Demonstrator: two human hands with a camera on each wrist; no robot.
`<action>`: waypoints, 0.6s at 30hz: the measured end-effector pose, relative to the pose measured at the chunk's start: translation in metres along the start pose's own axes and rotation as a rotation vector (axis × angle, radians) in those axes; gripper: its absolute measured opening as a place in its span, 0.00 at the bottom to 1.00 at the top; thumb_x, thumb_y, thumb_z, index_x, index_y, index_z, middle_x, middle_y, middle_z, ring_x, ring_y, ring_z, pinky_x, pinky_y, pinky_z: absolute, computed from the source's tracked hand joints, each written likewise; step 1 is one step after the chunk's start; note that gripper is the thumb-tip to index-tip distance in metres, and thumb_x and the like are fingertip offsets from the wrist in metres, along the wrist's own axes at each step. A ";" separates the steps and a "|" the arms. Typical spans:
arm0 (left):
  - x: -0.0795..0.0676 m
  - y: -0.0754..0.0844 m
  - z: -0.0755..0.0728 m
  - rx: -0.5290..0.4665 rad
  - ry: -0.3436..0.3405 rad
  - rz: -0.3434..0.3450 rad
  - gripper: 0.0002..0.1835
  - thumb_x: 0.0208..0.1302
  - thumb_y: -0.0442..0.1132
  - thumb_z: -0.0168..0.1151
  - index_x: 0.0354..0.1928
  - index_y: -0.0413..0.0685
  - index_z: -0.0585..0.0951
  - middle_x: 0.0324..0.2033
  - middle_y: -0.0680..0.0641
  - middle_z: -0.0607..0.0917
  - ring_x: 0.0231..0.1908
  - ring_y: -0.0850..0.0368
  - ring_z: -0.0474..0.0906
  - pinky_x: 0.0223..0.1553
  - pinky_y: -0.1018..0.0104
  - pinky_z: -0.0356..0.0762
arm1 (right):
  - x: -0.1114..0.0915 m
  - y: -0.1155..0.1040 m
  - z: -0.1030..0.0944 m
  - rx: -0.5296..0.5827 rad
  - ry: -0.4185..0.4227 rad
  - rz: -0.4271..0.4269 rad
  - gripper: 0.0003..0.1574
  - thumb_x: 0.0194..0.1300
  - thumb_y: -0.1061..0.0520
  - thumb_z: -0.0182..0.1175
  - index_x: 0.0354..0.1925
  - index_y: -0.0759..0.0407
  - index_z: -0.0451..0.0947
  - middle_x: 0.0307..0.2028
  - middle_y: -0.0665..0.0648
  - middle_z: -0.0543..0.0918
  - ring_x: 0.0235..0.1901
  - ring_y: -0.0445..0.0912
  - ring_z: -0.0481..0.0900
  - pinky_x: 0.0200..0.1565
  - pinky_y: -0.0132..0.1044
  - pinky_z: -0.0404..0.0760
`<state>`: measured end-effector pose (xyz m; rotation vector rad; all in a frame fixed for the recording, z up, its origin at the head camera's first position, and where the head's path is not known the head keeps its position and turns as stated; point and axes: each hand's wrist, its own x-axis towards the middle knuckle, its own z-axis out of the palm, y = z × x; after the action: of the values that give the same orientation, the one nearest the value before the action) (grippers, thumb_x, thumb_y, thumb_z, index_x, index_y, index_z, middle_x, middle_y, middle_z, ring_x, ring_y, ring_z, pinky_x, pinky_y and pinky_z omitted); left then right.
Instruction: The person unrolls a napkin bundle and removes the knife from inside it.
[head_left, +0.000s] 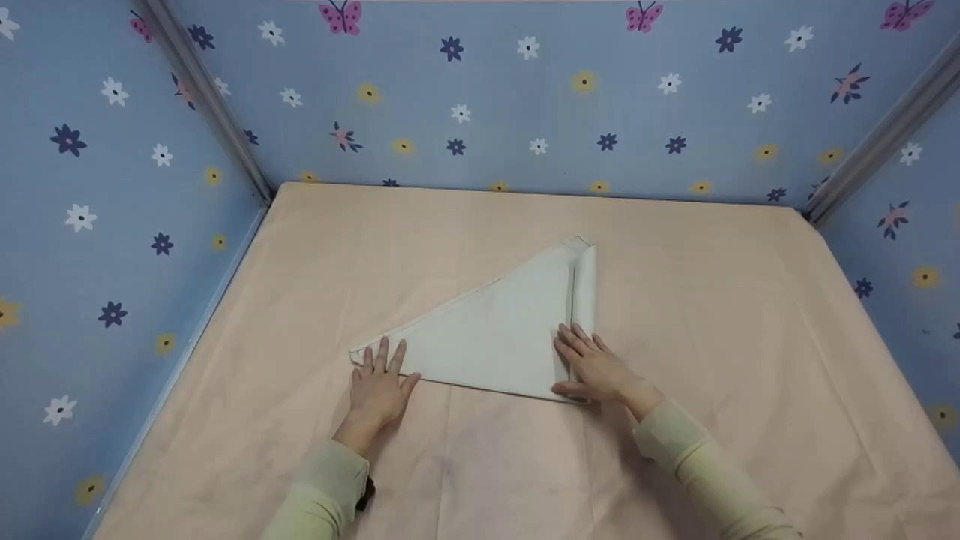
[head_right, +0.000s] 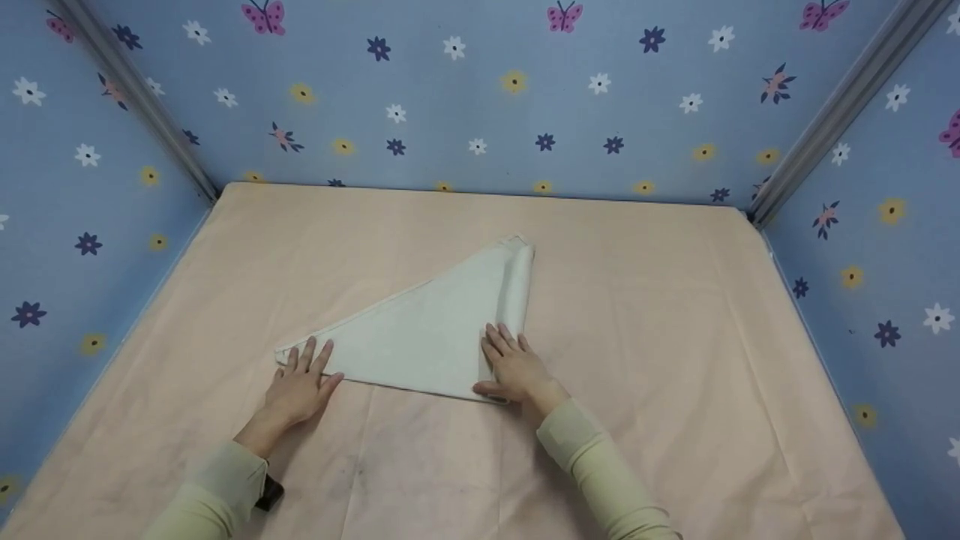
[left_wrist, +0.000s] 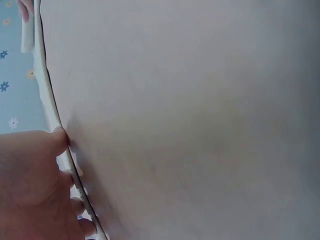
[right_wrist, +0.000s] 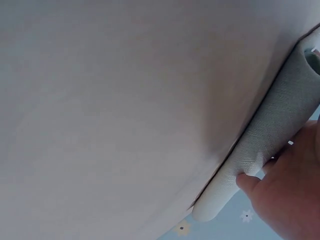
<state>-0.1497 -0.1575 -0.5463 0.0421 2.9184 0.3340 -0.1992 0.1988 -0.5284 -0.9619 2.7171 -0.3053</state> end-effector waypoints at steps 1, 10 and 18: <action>0.000 0.000 0.000 0.006 0.000 0.001 0.34 0.67 0.57 0.35 0.68 0.47 0.47 0.67 0.37 0.43 0.64 0.35 0.36 0.58 0.38 0.44 | -0.001 0.001 0.000 0.003 0.002 -0.003 0.51 0.59 0.33 0.49 0.65 0.67 0.49 0.67 0.64 0.44 0.66 0.56 0.36 0.61 0.56 0.45; -0.001 0.000 -0.001 0.011 -0.008 -0.011 0.34 0.67 0.57 0.36 0.68 0.47 0.47 0.67 0.37 0.42 0.64 0.35 0.36 0.58 0.39 0.44 | -0.006 0.005 0.000 0.027 0.031 -0.011 0.51 0.58 0.35 0.52 0.65 0.67 0.51 0.66 0.65 0.46 0.65 0.57 0.39 0.60 0.57 0.47; 0.001 0.000 0.000 0.015 -0.012 -0.014 0.34 0.67 0.57 0.36 0.68 0.47 0.47 0.67 0.37 0.43 0.64 0.36 0.37 0.58 0.39 0.44 | -0.012 0.011 -0.001 0.037 0.027 0.014 0.49 0.58 0.33 0.51 0.66 0.63 0.52 0.67 0.62 0.45 0.66 0.54 0.38 0.60 0.57 0.47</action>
<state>-0.1510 -0.1572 -0.5467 0.0254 2.9085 0.3079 -0.1970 0.2145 -0.5281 -0.9351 2.7312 -0.3680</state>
